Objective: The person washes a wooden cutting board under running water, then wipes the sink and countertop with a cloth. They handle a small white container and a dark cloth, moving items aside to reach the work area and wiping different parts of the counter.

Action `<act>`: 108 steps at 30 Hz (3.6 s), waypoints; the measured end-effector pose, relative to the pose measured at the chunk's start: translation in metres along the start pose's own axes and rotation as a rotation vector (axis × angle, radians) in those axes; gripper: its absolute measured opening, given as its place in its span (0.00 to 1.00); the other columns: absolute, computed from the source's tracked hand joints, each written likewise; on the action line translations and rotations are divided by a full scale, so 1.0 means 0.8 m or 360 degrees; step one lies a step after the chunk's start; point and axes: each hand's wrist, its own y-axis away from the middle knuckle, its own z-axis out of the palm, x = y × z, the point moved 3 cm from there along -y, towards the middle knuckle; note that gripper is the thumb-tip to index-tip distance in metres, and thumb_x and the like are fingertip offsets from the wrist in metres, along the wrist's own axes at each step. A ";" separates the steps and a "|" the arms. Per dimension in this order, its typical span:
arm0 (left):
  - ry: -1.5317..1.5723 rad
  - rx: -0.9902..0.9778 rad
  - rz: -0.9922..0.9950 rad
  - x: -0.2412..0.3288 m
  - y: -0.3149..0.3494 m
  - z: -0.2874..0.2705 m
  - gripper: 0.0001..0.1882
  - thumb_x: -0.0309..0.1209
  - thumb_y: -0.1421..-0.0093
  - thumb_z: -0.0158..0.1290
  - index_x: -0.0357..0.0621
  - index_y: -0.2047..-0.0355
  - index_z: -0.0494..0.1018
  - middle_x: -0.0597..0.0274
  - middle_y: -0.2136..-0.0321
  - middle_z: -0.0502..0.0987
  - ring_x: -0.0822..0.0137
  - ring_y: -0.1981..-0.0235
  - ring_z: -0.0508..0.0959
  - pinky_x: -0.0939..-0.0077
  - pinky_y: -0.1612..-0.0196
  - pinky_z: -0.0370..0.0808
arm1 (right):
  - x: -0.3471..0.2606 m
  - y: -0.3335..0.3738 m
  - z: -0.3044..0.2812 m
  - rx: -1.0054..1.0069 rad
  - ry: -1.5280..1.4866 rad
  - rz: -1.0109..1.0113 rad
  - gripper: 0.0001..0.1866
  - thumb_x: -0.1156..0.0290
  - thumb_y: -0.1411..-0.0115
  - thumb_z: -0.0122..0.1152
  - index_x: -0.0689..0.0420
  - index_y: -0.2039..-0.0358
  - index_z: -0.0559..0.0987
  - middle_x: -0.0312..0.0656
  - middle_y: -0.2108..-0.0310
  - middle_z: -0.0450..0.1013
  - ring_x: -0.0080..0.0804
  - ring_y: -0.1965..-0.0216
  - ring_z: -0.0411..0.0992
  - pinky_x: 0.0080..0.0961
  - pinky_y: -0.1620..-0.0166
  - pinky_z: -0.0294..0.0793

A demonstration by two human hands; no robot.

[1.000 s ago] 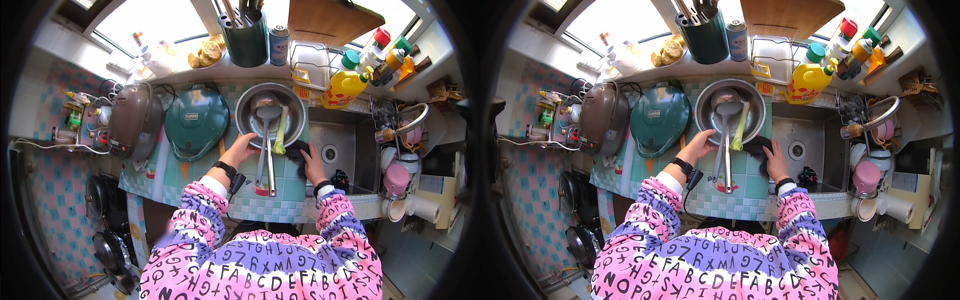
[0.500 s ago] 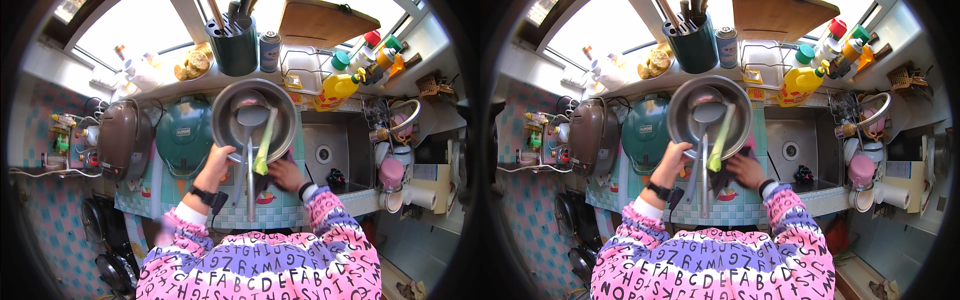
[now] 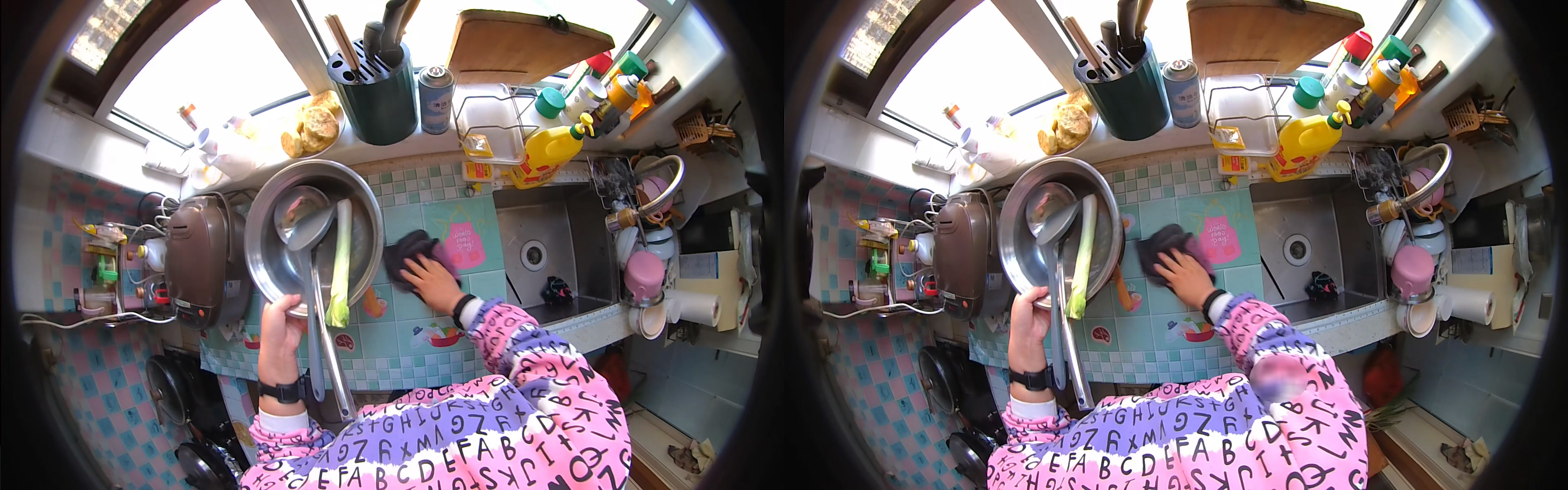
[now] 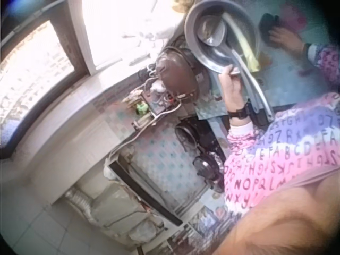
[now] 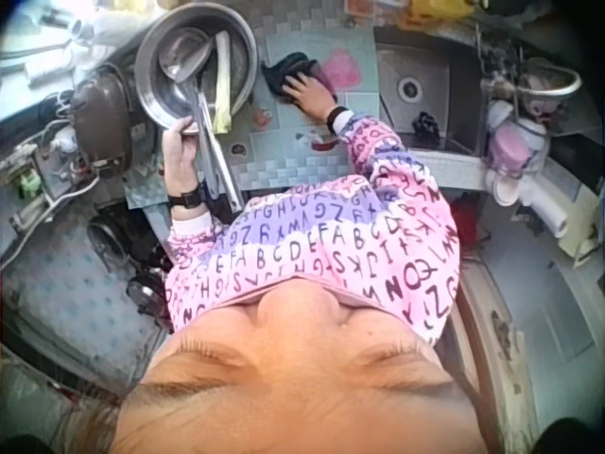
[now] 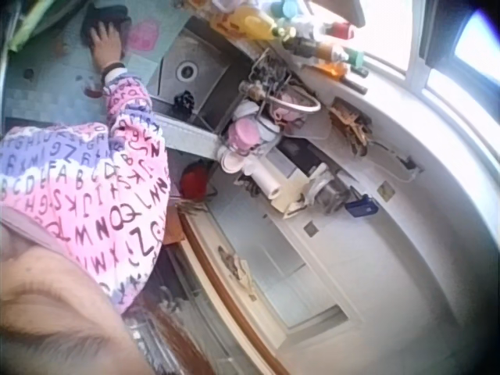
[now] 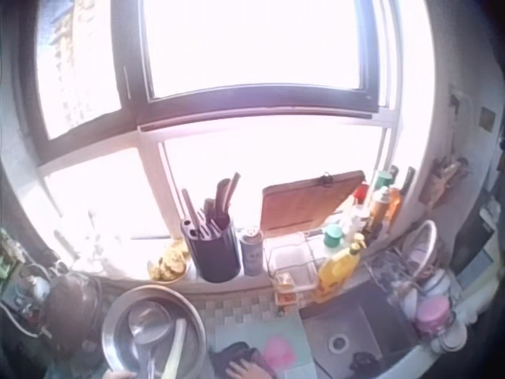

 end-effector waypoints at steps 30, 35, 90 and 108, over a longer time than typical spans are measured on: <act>-0.0200 -0.0185 -0.0189 -0.068 -0.012 0.102 0.13 0.21 0.44 0.49 0.32 0.58 0.69 0.52 0.66 0.78 0.58 0.69 0.83 0.58 0.65 0.85 | 0.189 0.052 -0.091 0.0016 0.0292 0.0645 0.30 0.69 0.45 0.57 0.49 0.40 0.70 0.43 0.34 0.60 0.47 0.32 0.55 0.43 0.33 0.56; -0.0221 -0.0236 -0.0275 -0.106 -0.015 0.136 0.09 0.20 0.45 0.50 0.35 0.62 0.70 0.55 0.69 0.78 0.60 0.71 0.82 0.56 0.66 0.85 | 0.246 -0.021 -0.083 0.0031 0.0217 0.0811 0.31 0.68 0.44 0.57 0.47 0.38 0.68 0.43 0.33 0.59 0.47 0.32 0.53 0.47 0.32 0.52; -0.0279 -0.0159 -0.0430 -0.349 -0.172 0.092 0.25 0.51 0.32 0.43 0.39 0.60 0.74 0.51 0.67 0.82 0.58 0.69 0.83 0.66 0.62 0.80 | 0.234 0.060 -0.119 0.0881 -0.0344 0.1252 0.23 0.73 0.47 0.62 0.59 0.49 0.73 0.52 0.56 0.75 0.50 0.52 0.72 0.36 0.49 0.72; -0.0325 -0.0099 -0.0582 -0.340 -0.182 0.097 0.19 0.43 0.34 0.44 0.37 0.61 0.74 0.49 0.72 0.81 0.57 0.75 0.82 0.67 0.70 0.81 | 0.283 0.030 -0.111 0.0543 -0.0321 0.1206 0.26 0.76 0.45 0.59 0.53 0.44 0.68 0.48 0.63 0.78 0.51 0.62 0.77 0.42 0.59 0.75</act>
